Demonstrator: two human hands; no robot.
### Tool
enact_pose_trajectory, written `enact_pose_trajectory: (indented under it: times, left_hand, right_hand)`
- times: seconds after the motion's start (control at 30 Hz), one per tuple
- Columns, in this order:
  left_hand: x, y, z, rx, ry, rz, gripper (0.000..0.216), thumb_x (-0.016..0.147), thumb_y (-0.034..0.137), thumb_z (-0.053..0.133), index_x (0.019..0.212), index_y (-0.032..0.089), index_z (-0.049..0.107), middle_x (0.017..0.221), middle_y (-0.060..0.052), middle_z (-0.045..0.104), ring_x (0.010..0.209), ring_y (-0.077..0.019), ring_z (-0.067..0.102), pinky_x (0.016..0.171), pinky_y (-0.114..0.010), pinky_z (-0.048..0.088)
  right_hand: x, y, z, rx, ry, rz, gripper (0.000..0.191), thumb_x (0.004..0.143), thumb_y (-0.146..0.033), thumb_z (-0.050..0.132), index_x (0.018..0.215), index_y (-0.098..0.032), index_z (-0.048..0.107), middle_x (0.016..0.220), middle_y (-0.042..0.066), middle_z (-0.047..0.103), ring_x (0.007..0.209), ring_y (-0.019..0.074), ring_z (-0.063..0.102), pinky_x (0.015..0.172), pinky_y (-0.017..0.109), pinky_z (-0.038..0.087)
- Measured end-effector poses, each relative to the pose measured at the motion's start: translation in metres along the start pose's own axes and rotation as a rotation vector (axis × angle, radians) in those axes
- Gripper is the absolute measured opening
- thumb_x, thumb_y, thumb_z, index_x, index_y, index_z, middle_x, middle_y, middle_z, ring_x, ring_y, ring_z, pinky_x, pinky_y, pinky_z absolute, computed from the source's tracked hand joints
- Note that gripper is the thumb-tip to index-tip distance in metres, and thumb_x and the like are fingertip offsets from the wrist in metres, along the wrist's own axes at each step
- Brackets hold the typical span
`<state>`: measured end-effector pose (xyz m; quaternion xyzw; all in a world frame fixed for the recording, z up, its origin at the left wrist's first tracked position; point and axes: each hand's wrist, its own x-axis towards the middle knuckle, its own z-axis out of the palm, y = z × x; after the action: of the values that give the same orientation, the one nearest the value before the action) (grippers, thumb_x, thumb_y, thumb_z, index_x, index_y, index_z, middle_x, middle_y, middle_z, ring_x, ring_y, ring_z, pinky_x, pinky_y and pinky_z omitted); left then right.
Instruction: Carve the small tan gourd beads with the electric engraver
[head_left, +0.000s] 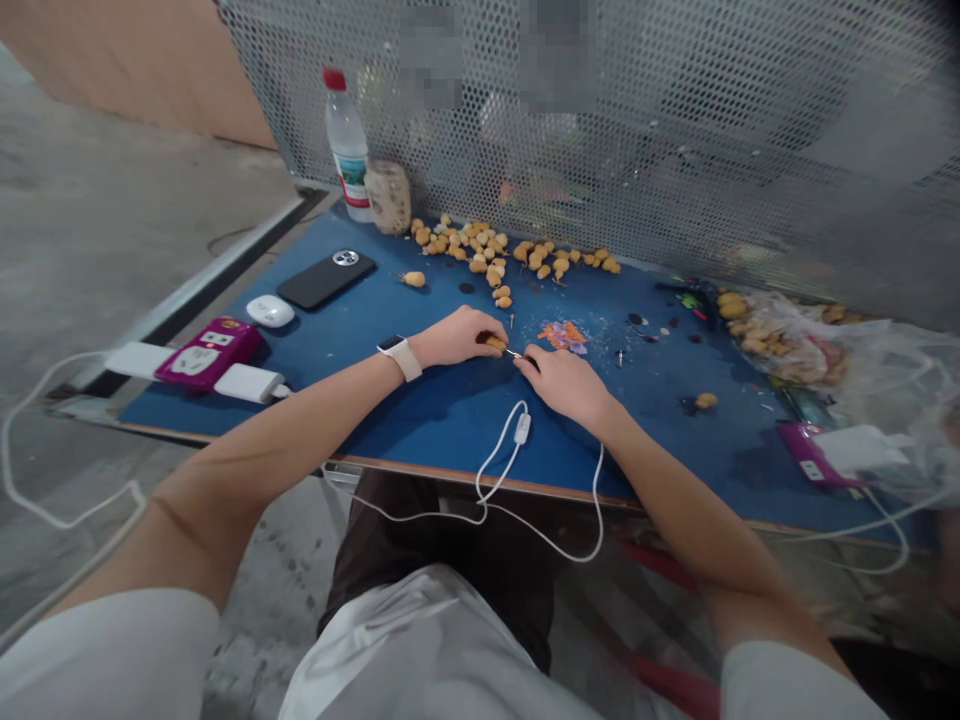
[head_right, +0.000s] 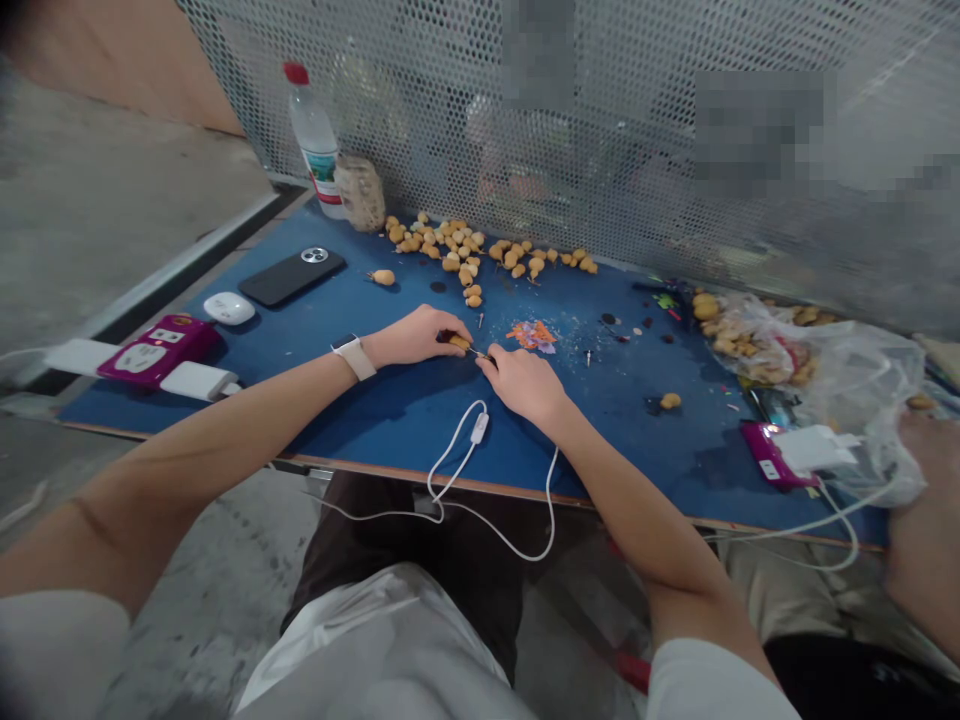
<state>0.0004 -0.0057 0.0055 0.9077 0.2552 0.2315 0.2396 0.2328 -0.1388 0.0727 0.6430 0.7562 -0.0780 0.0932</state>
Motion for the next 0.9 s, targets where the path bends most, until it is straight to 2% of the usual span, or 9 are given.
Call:
enact_pose_trajectory:
  times: [0.23,0.43,0.7,0.9]
  left_hand:
    - [0.0005,-0.0013,-0.0003,0.021,-0.002,0.003,0.017,0.107,0.020,0.095,0.122,0.020,0.102,0.121,-0.009,0.101,0.105,-0.0242,0.090,0.104,-0.033,0.062]
    - [-0.0001,-0.0022,-0.0007,0.042,-0.006,0.030,0.017,0.108,0.023,0.093,0.122,0.021,0.102,0.120,-0.009,0.101,0.106,-0.0249,0.091,0.102,-0.033,0.063]
    - [-0.0005,0.0032,-0.0038,0.045,-0.022,-0.009,0.018,0.105,0.017,0.095,0.121,0.020,0.102,0.120,-0.009,0.101,0.105,-0.0242,0.091,0.103,-0.032,0.061]
    - [-0.0007,0.0038,-0.0042,0.003,-0.009,-0.013,0.013,0.103,0.020,0.095,0.115,0.021,0.100,0.112,-0.006,0.099,0.097,-0.0212,0.087,0.098,-0.031,0.059]
  right_hand:
    - [-0.0009,0.0023,-0.0009,0.003,-0.008,-0.010,0.046,0.143,-0.039,0.042,0.156,-0.016,0.079,0.146,0.022,0.096,0.134,0.0409,0.093,0.089,0.040,0.054]
    - [-0.0002,0.0038,-0.0002,0.019,0.022,-0.041,0.040,0.141,-0.038,0.046,0.150,-0.018,0.080,0.140,0.021,0.097,0.126,0.0386,0.093,0.086,0.039,0.053]
    - [0.0002,0.0074,0.0000,0.021,0.018,-0.057,0.041,0.140,-0.037,0.045,0.148,-0.019,0.082,0.138,0.021,0.097,0.125,0.0390,0.093,0.090,0.039,0.056]
    - [0.0012,0.0087,0.0004,0.051,0.012,-0.054,0.041,0.140,-0.037,0.045,0.144,-0.019,0.082,0.140,0.021,0.096,0.126,0.0379,0.093,0.092,0.039,0.055]
